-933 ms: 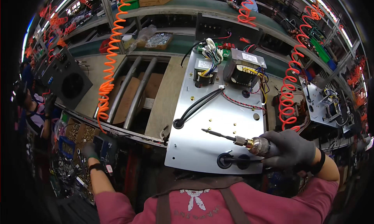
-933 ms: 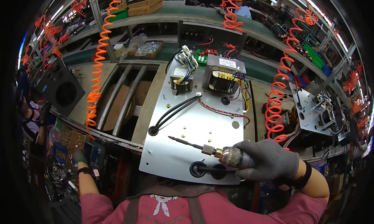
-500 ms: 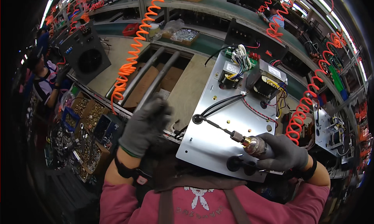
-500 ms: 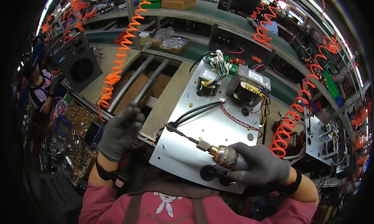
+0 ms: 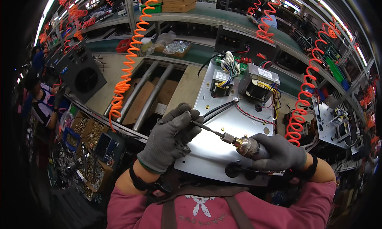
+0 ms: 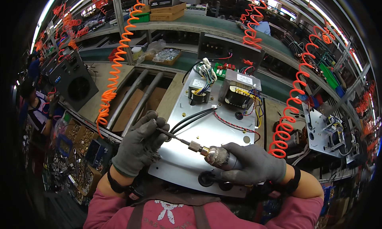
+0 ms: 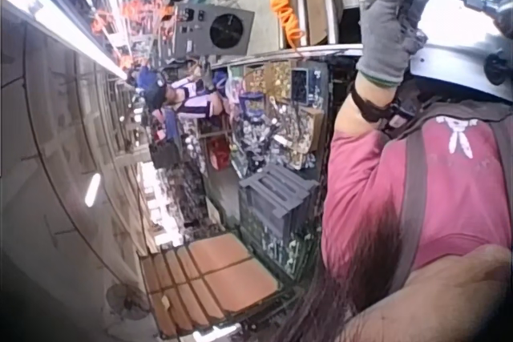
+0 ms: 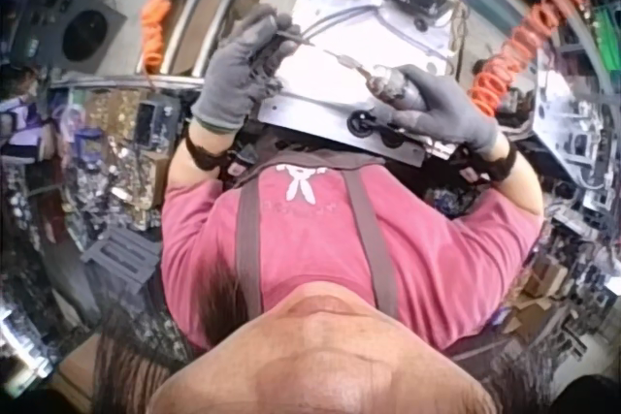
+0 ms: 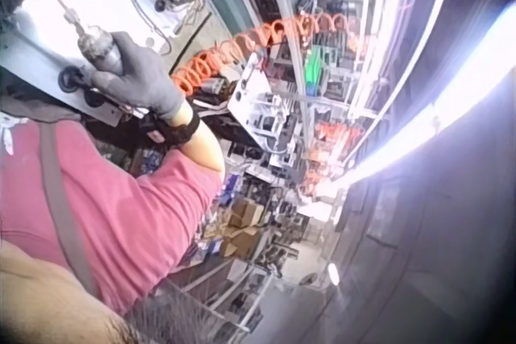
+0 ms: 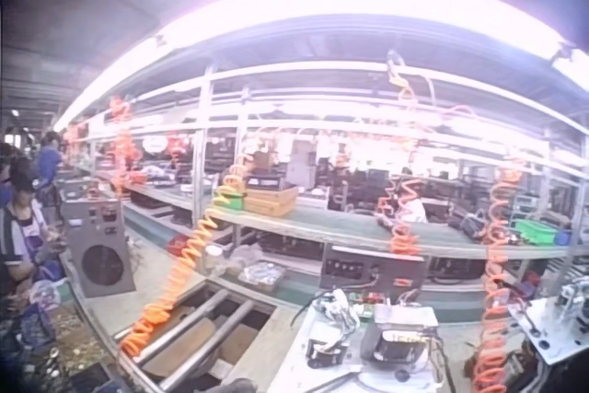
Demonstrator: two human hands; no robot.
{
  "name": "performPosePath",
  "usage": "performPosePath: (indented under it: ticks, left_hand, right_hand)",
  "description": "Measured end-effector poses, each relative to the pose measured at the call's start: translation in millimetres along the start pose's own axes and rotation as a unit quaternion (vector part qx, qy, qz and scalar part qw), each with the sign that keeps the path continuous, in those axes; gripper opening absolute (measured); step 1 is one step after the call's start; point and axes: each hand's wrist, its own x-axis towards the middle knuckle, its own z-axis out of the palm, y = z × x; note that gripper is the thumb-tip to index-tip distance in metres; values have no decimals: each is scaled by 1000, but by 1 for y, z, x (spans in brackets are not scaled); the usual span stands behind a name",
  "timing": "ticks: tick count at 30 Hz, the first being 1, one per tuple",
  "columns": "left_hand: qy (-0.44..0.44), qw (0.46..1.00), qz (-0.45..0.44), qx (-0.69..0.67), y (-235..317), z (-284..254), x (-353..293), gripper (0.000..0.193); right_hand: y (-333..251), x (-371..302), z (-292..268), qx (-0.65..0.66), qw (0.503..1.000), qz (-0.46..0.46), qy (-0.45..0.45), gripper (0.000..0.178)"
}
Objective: Assembling the internal components, wiring, and external housing of an industrial MIG/MAG welding machine on an assembly line.
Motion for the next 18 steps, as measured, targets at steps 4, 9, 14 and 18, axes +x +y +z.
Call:
performPosePath:
  ticks: [4,9,14,18]
  left_hand:
    - [59,995,55,53,-4,15,-4,25]
    - [49,981,161,97,-9,14,-2,30]
    - [-4,999,38,-1,5,-48,-9,40]
    - [61,928,178,321,-1,-98,-50,16]
  right_hand:
    - [0,0,1,-22,1000,8,4,52]
    - [-5,1,5,10,999,21,24,52]
    - [-2,-7,0,33,995,21,90,54]
    - [8,-24,-5,51,989,6,142,56]
